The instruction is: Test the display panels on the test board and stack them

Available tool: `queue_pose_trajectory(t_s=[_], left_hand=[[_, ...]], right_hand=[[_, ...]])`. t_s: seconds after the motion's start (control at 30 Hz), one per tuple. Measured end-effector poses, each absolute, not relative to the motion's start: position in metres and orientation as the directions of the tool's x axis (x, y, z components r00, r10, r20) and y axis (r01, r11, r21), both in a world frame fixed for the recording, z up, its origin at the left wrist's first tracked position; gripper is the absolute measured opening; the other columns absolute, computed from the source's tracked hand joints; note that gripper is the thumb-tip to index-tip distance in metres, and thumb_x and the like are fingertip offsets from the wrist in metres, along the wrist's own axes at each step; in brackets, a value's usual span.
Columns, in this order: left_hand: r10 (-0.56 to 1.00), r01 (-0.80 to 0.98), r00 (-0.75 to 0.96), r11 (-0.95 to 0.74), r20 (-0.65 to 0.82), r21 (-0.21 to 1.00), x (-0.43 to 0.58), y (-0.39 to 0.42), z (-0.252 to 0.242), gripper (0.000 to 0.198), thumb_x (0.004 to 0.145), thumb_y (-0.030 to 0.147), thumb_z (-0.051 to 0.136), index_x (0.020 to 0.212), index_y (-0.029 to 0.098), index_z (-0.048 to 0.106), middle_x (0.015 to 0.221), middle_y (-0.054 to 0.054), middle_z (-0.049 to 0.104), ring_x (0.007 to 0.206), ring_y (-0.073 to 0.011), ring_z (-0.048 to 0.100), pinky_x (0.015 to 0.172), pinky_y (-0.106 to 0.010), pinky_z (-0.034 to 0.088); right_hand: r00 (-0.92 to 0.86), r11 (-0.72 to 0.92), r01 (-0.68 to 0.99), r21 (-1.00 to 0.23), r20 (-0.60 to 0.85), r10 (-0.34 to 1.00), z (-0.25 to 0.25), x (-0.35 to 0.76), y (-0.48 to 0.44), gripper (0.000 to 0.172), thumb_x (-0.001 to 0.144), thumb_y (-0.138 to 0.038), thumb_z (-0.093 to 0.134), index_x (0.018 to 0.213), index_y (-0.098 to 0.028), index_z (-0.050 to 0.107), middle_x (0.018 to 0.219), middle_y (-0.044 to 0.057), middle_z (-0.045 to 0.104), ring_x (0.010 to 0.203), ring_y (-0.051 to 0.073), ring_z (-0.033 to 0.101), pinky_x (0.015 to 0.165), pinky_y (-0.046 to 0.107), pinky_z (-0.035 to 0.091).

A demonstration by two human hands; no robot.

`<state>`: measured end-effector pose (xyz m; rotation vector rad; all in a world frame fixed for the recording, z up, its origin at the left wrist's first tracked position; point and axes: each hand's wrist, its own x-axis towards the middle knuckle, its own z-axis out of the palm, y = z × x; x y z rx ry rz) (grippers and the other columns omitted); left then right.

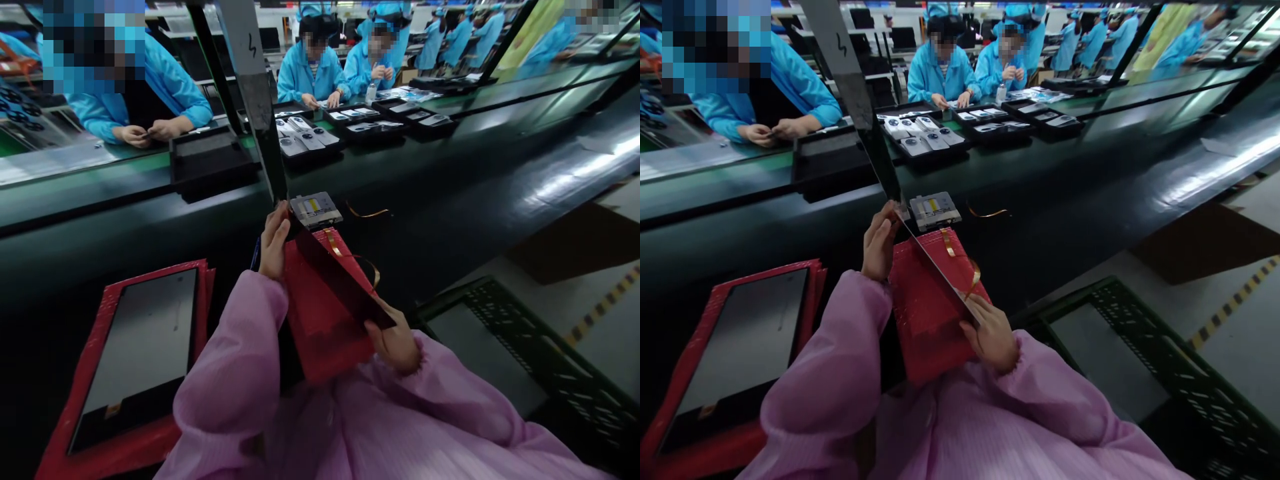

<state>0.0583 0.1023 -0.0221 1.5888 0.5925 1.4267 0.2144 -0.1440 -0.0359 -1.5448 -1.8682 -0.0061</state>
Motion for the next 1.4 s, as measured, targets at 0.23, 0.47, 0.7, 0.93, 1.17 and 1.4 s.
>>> queue_pose_trajectory(t_s=[0.23,0.47,0.7,0.93,1.17,1.4], left_hand=[[0.948,-0.414,0.241,-0.094,0.209,0.905,0.082,0.083,-0.042,0.063,0.083,0.080,0.035,0.086,0.023,0.062,0.076,-0.002,0.063,0.077,-0.0162,0.062,0.078,-0.032,0.051],[0.950,-0.462,0.225,-0.093,0.218,0.882,0.080,0.079,-0.044,0.058,0.081,0.072,0.053,0.060,0.019,0.054,0.056,0.001,0.053,0.056,-0.0104,0.050,0.060,-0.025,0.043],[0.950,-0.494,0.235,-0.067,0.207,0.867,0.080,0.080,-0.044,0.056,0.081,0.069,0.057,0.060,0.017,0.058,0.056,0.000,0.055,0.056,-0.0105,0.050,0.060,-0.024,0.042],[0.944,-0.463,0.232,-0.103,0.233,0.880,0.076,0.084,-0.046,0.055,0.080,0.069,0.059,0.059,0.018,0.057,0.055,0.000,0.054,0.056,-0.0122,0.051,0.060,-0.026,0.043],[0.939,-0.429,0.265,-0.088,0.219,0.899,0.077,0.086,-0.049,0.055,0.081,0.068,0.057,0.059,0.018,0.059,0.057,-0.002,0.055,0.057,-0.0129,0.050,0.059,-0.027,0.040],[0.936,-0.442,0.293,-0.050,0.197,0.896,0.078,0.086,-0.047,0.057,0.082,0.070,0.054,0.059,0.018,0.059,0.058,-0.002,0.055,0.058,-0.0126,0.049,0.059,-0.027,0.039]], right_hand=[[-0.073,0.384,0.822,-0.421,0.591,0.804,-0.040,0.206,-0.145,0.052,0.104,-0.039,0.026,0.150,-0.020,0.036,0.130,0.010,0.064,0.114,0.023,0.064,0.095,0.037,0.056],[-0.128,0.491,0.798,-0.350,0.696,0.706,-0.052,0.258,-0.158,0.066,0.098,-0.063,0.022,0.124,-0.016,0.061,0.099,0.012,0.069,0.087,0.025,0.065,0.072,0.039,0.056],[-0.089,0.424,0.832,-0.357,0.669,0.738,-0.014,0.333,-0.050,0.022,0.096,-0.020,0.045,0.105,-0.020,0.065,0.091,0.007,0.068,0.084,0.021,0.060,0.076,0.035,0.050],[-0.382,0.573,0.767,-0.290,0.511,0.770,-0.030,0.310,0.153,0.030,0.091,-0.016,0.045,0.103,-0.017,0.072,0.096,0.011,0.067,0.088,0.022,0.056,0.086,0.038,0.048],[-0.526,0.661,0.709,-0.246,0.439,0.728,-0.054,0.297,0.184,0.035,0.093,-0.018,0.043,0.112,-0.021,0.072,0.109,0.012,0.060,0.099,0.023,0.052,0.095,0.041,0.042],[-0.559,0.672,0.704,-0.229,0.406,0.723,-0.058,0.296,0.183,0.034,0.092,-0.018,0.045,0.111,-0.023,0.073,0.112,0.011,0.058,0.101,0.024,0.052,0.096,0.043,0.042]])
